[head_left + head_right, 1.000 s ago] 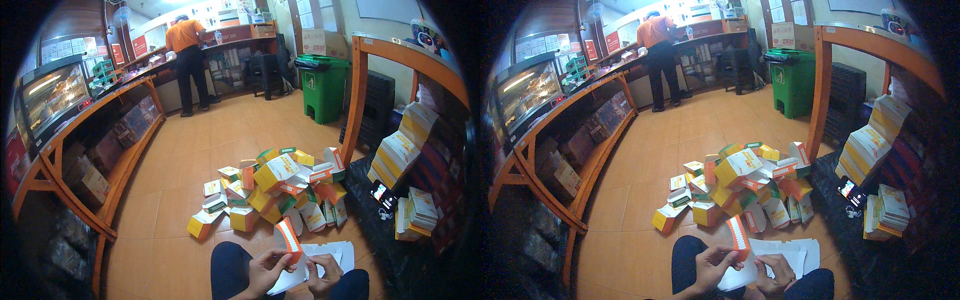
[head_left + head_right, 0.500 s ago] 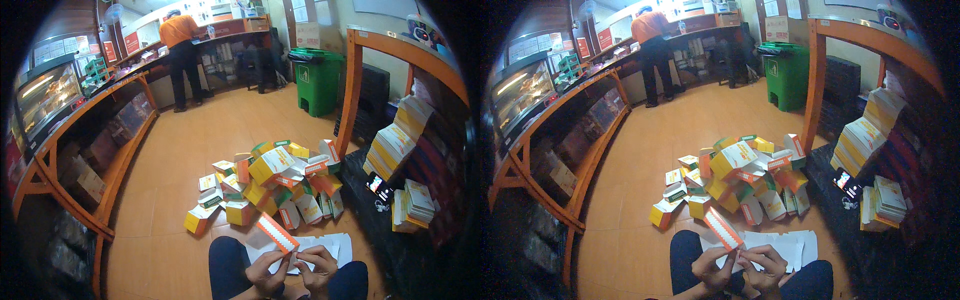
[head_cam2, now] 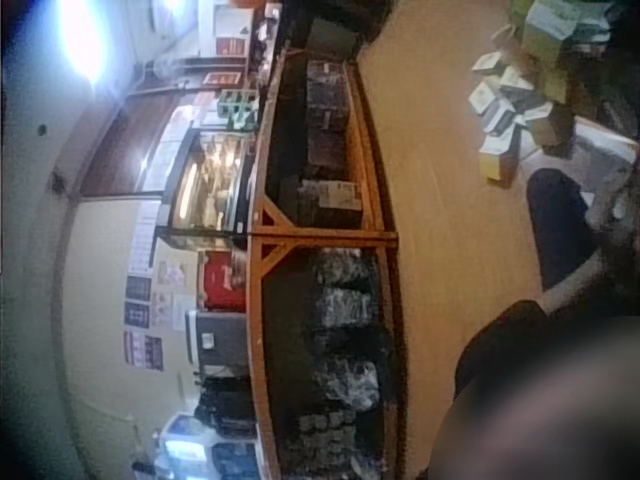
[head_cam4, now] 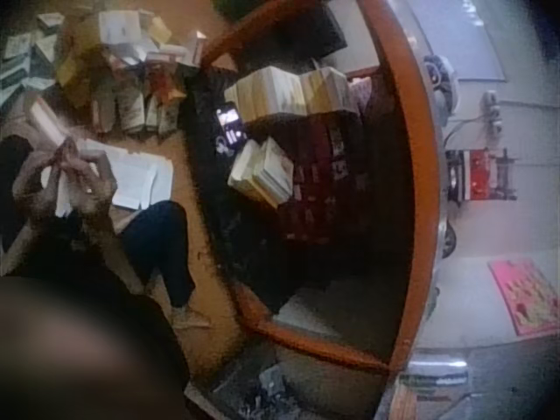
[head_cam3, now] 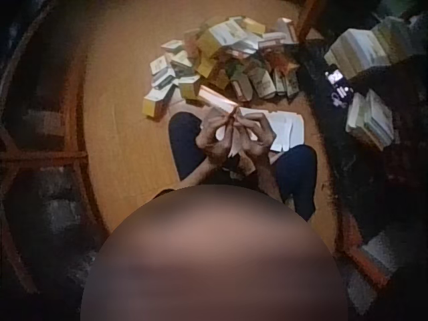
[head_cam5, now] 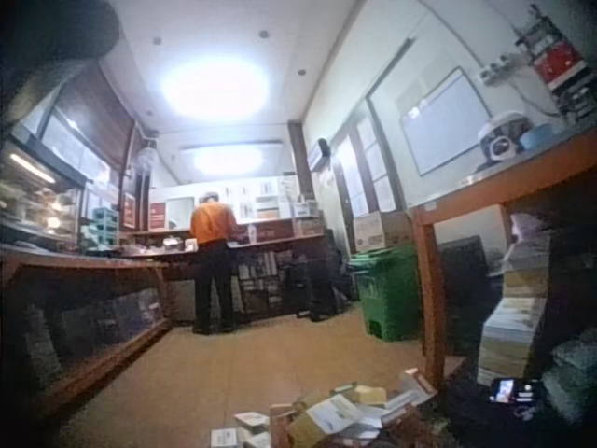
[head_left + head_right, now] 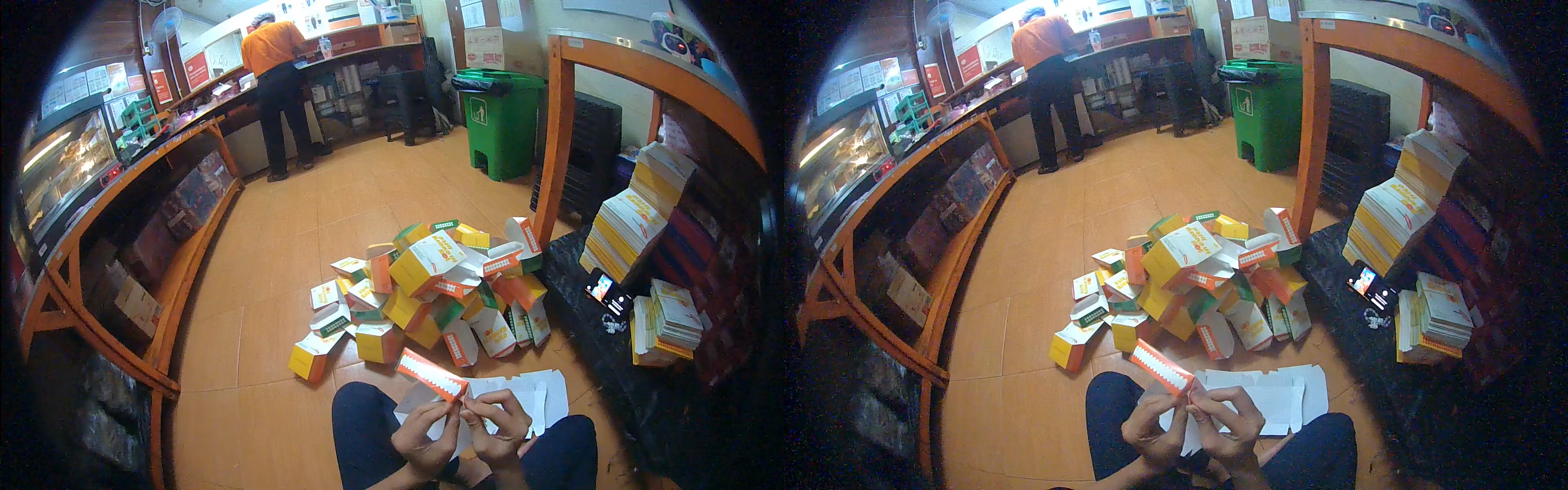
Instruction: The person sits on the floor and folds flat cardboard pieces into small rectangular boxes. They repeatedly pick up a flat piece, fold the sides, and tuck the flaps to form a box, then place it on a growing pile. Another person in an orange shirt is visible in the background working at a counter.
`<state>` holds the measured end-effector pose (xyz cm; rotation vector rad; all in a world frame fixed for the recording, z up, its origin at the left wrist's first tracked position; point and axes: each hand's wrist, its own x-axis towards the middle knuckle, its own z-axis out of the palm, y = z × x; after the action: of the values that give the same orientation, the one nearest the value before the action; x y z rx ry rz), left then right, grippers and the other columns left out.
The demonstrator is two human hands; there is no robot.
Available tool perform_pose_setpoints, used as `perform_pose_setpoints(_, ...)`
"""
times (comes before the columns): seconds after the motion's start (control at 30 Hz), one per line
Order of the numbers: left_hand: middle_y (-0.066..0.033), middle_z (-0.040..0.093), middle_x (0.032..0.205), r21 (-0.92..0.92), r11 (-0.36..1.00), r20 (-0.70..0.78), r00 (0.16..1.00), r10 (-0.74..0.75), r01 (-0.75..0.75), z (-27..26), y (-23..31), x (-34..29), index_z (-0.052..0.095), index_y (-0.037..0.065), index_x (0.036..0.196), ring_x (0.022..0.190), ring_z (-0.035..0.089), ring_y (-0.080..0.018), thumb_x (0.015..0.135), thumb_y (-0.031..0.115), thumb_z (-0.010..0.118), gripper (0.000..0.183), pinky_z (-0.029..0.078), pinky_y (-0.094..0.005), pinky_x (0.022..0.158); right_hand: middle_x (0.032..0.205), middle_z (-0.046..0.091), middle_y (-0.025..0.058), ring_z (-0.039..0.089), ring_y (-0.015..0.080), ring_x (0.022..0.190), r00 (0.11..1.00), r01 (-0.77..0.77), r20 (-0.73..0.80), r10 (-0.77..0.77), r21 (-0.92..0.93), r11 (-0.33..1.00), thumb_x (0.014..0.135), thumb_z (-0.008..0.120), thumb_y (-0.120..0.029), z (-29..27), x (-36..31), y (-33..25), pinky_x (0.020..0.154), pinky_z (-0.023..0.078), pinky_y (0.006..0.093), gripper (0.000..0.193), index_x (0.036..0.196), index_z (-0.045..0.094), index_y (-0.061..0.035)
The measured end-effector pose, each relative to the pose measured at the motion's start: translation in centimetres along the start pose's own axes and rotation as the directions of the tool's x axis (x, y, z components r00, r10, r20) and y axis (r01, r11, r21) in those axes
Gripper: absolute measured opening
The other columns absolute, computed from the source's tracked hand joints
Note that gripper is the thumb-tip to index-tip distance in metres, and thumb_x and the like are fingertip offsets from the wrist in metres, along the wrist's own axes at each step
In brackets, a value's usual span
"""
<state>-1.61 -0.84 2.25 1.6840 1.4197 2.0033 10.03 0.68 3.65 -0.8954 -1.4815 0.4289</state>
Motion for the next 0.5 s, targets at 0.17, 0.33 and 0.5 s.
perform_pose_setpoints(0.17, -0.0155, 0.074, 0.088, -0.047, 0.999, -0.025, 0.999, -0.03, 0.028, 0.0, 0.2, 0.5, 0.072, -0.005, 0.094, 0.08, 0.073, -0.0213, 0.084, -0.003, 0.075, 0.011, 0.056, -0.028, 0.076, 0.106, 0.067, 0.0122, 0.067, 0.0287, 0.094, 0.983, 0.136, 0.149, -0.102, -0.235, 0.963, 0.076, 0.079, -0.003, 0.6, -0.2, 0.3, 0.077, 0.054, 0.0352, 0.042, 0.118, 0.075, -0.0089)
perform_pose_setpoints(0.33, -0.007, 0.07, 0.093, -0.381, 0.807, -0.072, 0.856, -0.512, 0.451, -1.0, -1.3, 2.6, 0.069, -0.004, 0.096, 0.085, 0.065, -0.0128, 0.095, 0.005, 0.065, 0.01, 0.052, -0.0264, 0.078, 0.128, 0.06, 0.015, 0.063, 0.0335, 0.111, 0.932, 0.247, 0.345, -0.115, -0.369, 0.896, 0.079, 0.08, -0.015, 0.7, -0.5, 1.6, 0.09, 0.052, 0.0444, 0.061, 0.137, 0.062, -0.0135)
perform_pose_setpoints(0.5, -0.0088, 0.068, 0.107, -0.717, 0.532, -0.017, 0.752, -0.659, 0.45, -1.2, -2.8, 3.4, 0.059, -0.002, 0.118, 0.096, 0.065, -0.0147, 0.102, 0.014, 0.058, 0.022, 0.052, -0.0287, 0.089, 0.114, 0.065, 0.0171, 0.069, 0.029, 0.094, 0.954, -0.115, 0.225, 0.197, -0.33, 0.937, 0.073, 0.085, -0.019, 0.0, -0.5, 1.8, 0.079, 0.057, 0.0393, 0.069, 0.135, 0.058, -0.0041)
